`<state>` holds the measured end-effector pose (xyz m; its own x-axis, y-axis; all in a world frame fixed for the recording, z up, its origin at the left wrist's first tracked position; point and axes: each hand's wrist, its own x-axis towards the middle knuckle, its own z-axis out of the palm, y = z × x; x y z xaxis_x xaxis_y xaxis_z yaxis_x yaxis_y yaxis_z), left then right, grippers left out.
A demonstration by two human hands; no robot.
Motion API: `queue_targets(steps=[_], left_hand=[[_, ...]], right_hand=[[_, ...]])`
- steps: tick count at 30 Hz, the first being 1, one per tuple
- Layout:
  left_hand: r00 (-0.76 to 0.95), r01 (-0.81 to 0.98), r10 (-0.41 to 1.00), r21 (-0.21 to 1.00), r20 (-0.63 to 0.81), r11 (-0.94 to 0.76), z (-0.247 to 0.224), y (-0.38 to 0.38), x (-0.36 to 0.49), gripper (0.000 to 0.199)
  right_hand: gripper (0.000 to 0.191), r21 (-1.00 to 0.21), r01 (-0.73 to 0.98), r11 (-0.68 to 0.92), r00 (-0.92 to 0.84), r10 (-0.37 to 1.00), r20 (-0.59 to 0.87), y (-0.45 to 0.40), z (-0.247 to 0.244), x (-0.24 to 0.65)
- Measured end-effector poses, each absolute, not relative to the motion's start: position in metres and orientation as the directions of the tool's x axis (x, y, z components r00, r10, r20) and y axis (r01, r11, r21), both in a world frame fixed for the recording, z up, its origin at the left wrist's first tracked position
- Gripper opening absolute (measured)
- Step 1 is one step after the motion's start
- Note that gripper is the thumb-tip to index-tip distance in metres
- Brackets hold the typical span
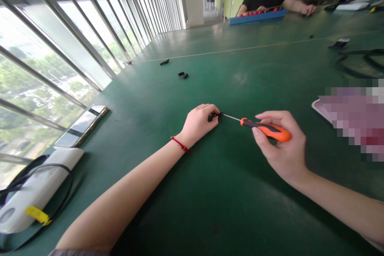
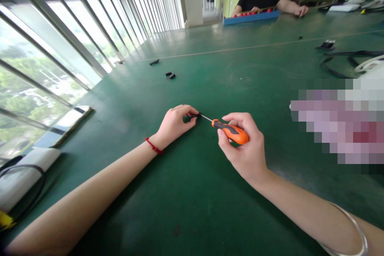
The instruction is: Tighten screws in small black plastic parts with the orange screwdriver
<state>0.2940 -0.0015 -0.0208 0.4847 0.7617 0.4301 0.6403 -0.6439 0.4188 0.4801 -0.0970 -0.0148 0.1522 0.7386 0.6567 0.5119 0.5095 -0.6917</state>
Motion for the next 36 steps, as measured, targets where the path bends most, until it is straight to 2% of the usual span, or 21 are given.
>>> queue_targets(steps=[4,10,14,17,22,24,28,33,36], left_hand=[[0.475,0.64,0.768,0.431,0.43,-0.636,-0.0219,-0.0007,0.2933,0.014],[0.479,0.609,0.764,0.464,0.432,-0.643,-0.0222,0.0004,0.2926,0.015],[0.467,0.59,0.776,0.503,0.424,-0.631,-0.0232,0.0024,0.2916,0.014],[0.469,0.566,0.776,0.53,0.422,-0.631,-0.0232,0.003,0.2913,0.013],[0.477,0.541,0.772,0.551,0.42,-0.635,-0.0227,0.0033,0.2912,0.014],[0.477,0.54,0.774,0.556,0.417,-0.632,-0.0227,0.0035,0.2911,0.014],[0.478,0.537,0.777,0.564,0.409,-0.627,-0.0225,0.0033,0.2907,0.014],[0.493,0.525,0.771,0.569,0.403,-0.633,-0.0218,0.0028,0.2905,0.015],[0.486,0.533,0.777,0.568,0.401,-0.627,-0.0217,0.0029,0.2907,0.015]], right_hand=[[0.035,-0.709,0.463,0.531,0.146,0.744,0.653,-0.0957,-0.0159,0.4809],[0.009,-0.697,0.534,0.479,0.112,0.777,0.62,-0.0977,-0.0172,0.4817],[0.028,-0.684,0.479,0.55,0.167,0.708,0.686,-0.0942,-0.0173,0.481],[0.037,-0.713,0.441,0.545,0.147,0.74,0.656,-0.0936,-0.018,0.4816],[0.01,-0.721,0.515,0.463,0.116,0.796,0.594,-0.0973,-0.0184,0.4812],[0.011,-0.705,0.516,0.486,0.152,0.759,0.633,-0.0969,-0.0179,0.4806],[0.029,-0.712,0.476,0.516,0.183,0.733,0.655,-0.0948,-0.0162,0.4803],[0.009,-0.756,0.468,0.459,0.118,0.815,0.568,-0.0979,-0.0133,0.4796],[0.014,-0.719,0.498,0.485,0.17,0.758,0.63,-0.0976,-0.0137,0.4795]])
